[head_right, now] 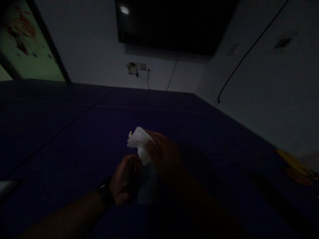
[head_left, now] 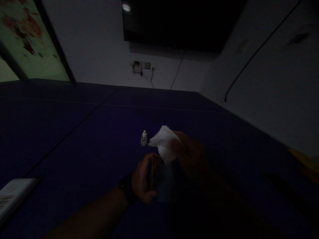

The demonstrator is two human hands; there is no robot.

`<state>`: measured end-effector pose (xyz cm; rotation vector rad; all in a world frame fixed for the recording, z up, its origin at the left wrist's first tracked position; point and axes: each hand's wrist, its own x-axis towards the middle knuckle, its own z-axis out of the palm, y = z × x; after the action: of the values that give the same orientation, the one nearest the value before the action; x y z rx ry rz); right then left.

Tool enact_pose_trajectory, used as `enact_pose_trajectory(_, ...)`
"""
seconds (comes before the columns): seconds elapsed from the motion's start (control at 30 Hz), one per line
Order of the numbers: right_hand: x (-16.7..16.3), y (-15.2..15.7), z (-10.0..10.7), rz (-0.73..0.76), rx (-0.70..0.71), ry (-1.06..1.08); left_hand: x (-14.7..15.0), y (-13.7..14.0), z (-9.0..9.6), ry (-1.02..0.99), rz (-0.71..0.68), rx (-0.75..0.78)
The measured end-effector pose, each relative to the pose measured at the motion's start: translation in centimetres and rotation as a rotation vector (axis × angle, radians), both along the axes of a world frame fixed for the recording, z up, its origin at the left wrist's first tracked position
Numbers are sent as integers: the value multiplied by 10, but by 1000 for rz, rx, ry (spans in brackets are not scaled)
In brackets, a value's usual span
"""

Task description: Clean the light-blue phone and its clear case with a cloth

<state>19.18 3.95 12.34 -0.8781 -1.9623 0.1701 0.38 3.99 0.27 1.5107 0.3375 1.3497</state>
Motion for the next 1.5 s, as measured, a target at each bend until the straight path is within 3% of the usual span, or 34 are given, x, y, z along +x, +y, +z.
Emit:
enact_pose_trajectory(0.07, -1, 2, -2, 38, 65, -52, 1, -2, 0, 47, 31, 136)
enact_pose_trajectory(0.17, -5, 0, -5, 319, 157, -281, -1, 2, -5, 72, 74, 235)
enact_pose_trajectory(0.37, -3, -2, -2, 569, 43, -321, -4, 11, -14, 144, 17, 246)
enact_pose_trajectory(0.43, 1, 2, -3, 598, 15, -307, -4, 11, -17, 148, 30, 262)
enact_pose_trajectory(0.57, 0, 4, -5, 506, 3, -332, -4, 10, -25, 120, 72, 270)
enact_pose_trajectory(0.73, -3, -1, -3, 692, 21, -185, -4, 11, -22, 178, 24, 252)
enact_pose_trajectory(0.87, -2, 4, -9, 507, 29, -158, -4, 7, -17, 91, 92, 184)
enact_pose_trajectory(1.07, -3, 4, -15, 584, -121, 28, 0, 4, -9, 58, 42, 84)
enact_pose_trajectory(1.17, -1, 8, -18, 311, -334, 270, 2, 1, 5, 86, 18, 155)
enact_pose_trajectory(1.27, 2, 18, -27, 67, -466, 458, 2, -1, 16, 136, 130, 137)
enact_pose_trajectory(1.37, 3, 32, -36, -14, -470, 525, 3, -3, 24, 29, 154, -130)
enact_pose_trajectory(1.5, 5, 46, -41, -99, -453, 604, 7, -1, 35, -291, -60, -595)
